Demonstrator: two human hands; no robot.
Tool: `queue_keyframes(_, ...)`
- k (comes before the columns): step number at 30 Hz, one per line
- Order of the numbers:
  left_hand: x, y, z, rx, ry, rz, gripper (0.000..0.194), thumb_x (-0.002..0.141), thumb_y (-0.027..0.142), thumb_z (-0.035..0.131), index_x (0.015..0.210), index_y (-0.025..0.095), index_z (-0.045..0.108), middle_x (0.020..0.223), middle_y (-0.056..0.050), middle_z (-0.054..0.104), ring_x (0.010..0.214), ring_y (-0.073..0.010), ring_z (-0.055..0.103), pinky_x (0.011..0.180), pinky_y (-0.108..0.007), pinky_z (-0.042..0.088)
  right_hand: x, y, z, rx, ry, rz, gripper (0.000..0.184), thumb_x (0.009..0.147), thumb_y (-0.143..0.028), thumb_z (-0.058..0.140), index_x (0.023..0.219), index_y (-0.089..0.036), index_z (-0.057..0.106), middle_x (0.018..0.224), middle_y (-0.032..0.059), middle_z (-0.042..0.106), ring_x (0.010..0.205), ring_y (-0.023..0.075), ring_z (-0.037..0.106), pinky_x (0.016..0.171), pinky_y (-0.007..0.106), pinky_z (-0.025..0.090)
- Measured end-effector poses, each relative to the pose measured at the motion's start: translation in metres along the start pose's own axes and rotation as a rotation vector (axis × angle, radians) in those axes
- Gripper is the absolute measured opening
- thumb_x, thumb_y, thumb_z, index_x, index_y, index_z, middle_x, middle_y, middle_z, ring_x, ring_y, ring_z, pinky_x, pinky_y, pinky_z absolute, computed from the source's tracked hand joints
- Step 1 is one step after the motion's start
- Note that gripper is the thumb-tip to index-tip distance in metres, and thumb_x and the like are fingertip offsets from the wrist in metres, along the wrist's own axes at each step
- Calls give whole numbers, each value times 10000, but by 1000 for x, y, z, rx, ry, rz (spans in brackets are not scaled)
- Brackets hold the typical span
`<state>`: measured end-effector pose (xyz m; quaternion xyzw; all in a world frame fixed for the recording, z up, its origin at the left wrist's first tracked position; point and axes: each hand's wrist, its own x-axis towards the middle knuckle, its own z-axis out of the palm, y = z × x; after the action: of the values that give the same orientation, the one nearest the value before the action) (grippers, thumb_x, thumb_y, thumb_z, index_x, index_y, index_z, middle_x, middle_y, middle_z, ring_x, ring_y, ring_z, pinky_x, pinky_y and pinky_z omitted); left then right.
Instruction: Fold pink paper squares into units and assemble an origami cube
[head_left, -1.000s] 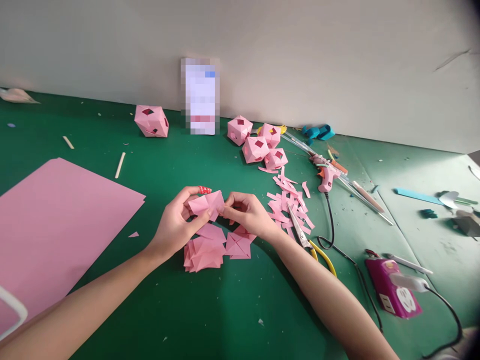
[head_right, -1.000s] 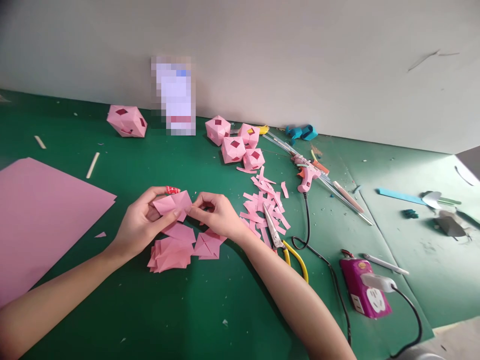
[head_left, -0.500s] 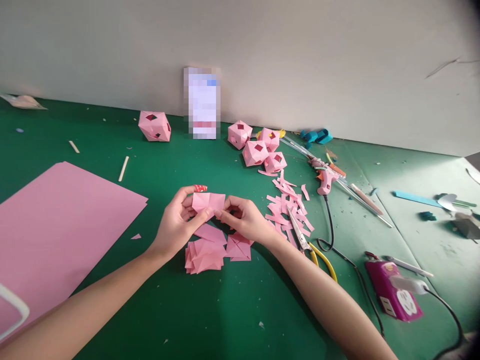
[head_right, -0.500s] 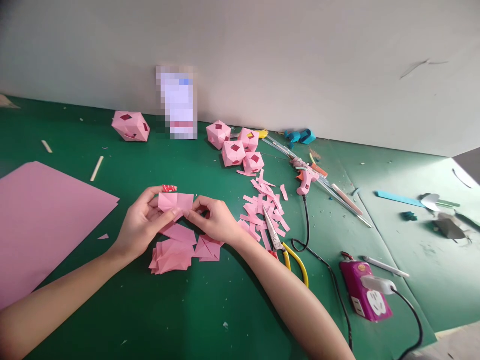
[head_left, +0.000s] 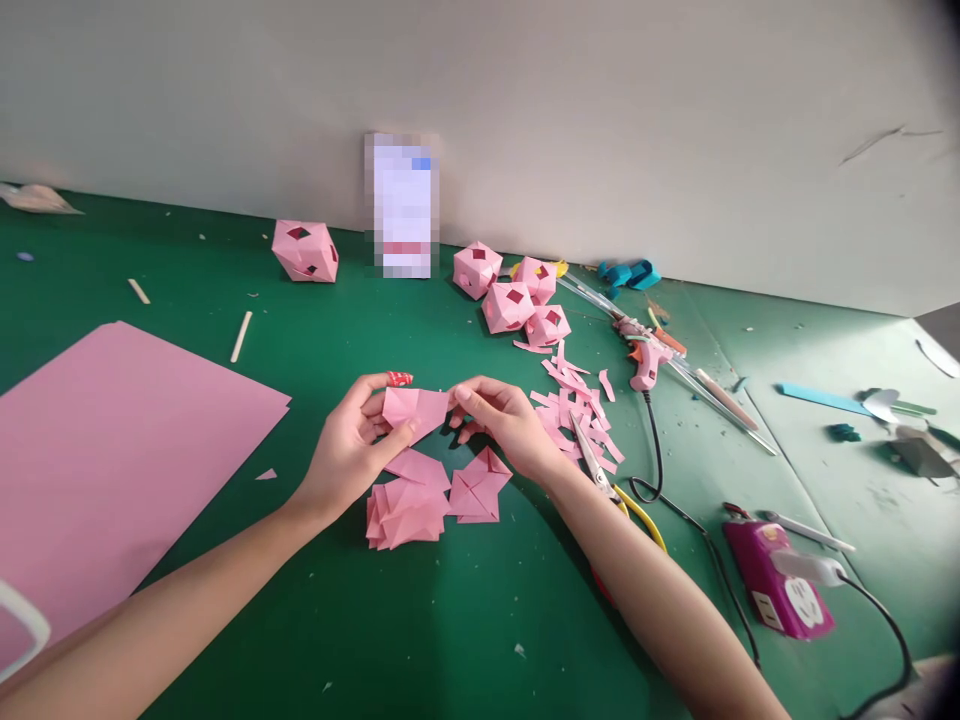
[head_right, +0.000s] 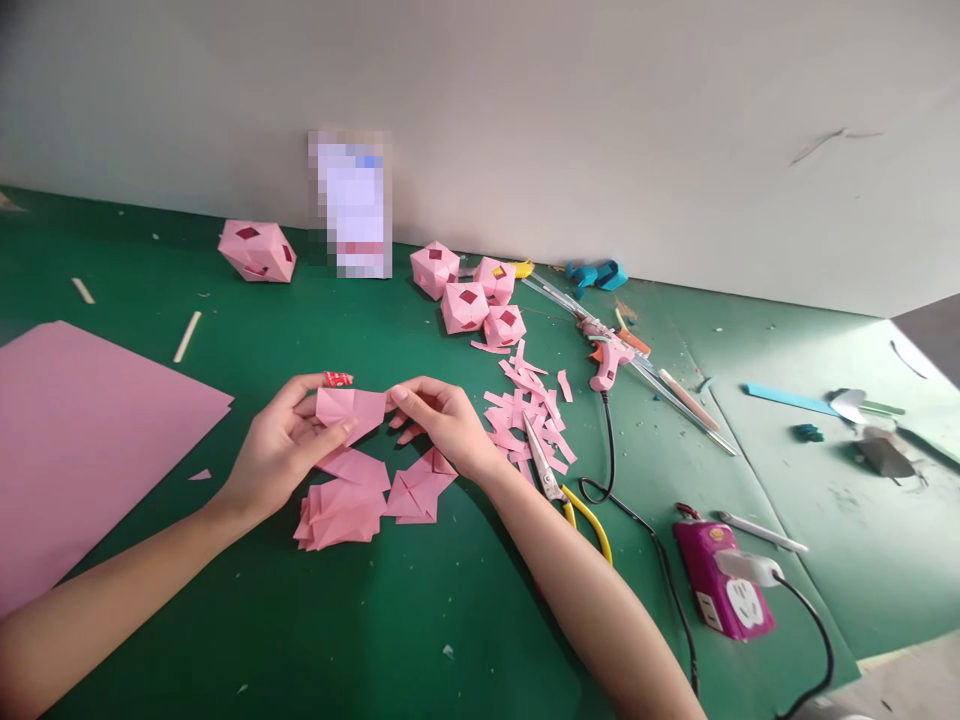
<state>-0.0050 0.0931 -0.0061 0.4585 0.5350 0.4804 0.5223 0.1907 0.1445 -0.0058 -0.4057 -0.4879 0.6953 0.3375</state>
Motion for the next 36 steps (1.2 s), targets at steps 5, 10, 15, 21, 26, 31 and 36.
queue_keyframes(5, -1, 0, 0, 18, -5, 1, 515, 793, 342, 761, 1238, 192, 548, 1090, -101, 743, 1022, -258, 727, 911, -412, 592, -2, 0, 0, -30, -9, 0, 361, 783, -517, 775, 838, -173, 681, 764, 10, 635, 694, 112, 614, 582, 213, 553)
queue_keyframes(10, -2, -1, -1, 80, -27, 16, 471, 803, 355, 743, 1210, 194, 569, 1105, -114, 738, 1000, -270, 733, 854, -406, 606, -2, 0, 0, -52, -57, -32, 334, 734, -462, 830, 836, -179, 684, 838, 17, 662, 735, 116, 620, 573, 208, 563)
queue_keyframes(15, -4, -2, -3, 144, -62, 58, 430, 804, 355, 739, 1178, 205, 591, 1009, -80, 738, 920, -245, 730, 776, -357, 603, -4, -2, -4, -118, -142, 11, 362, 730, -454, 838, 896, -167, 692, 771, -4, 643, 600, 82, 562, 482, 188, 519)
queue_keyframes(21, -6, -3, -4, 171, -87, 91, 434, 841, 337, 712, 1234, 224, 569, 953, -49, 721, 859, -208, 713, 759, -324, 580, -3, -5, -10, -147, -222, 82, 387, 702, -454, 859, 852, -154, 666, 677, -27, 615, 538, 73, 533, 428, 177, 445)
queue_keyframes(26, -7, -3, -4, 205, -103, 99, 439, 848, 319, 689, 1256, 218, 562, 933, -51, 714, 823, -207, 705, 731, -326, 571, -2, -5, -7, -132, -238, 93, 425, 636, -434, 901, 861, -156, 671, 747, -6, 669, 633, 88, 597, 545, 196, 501)
queue_keyframes(31, -9, -1, -1, 240, -42, 146, 410, 853, 306, 677, 1241, 219, 576, 832, -7, 678, 776, -182, 684, 717, -307, 563, -3, -3, -8, -239, -251, 107, 398, 715, -513, 828, 844, -166, 681, 612, -51, 577, 452, 48, 417, 367, 176, 307)
queue_keyframes(36, -10, -1, 2, 231, 17, 169, 404, 849, 299, 705, 1221, 220, 569, 913, -24, 724, 838, -182, 709, 769, -314, 588, -3, -1, -6, -275, -215, 112, 431, 684, -530, 846, 756, -171, 618, 553, -75, 501, 442, 47, 354, 381, 192, 234)
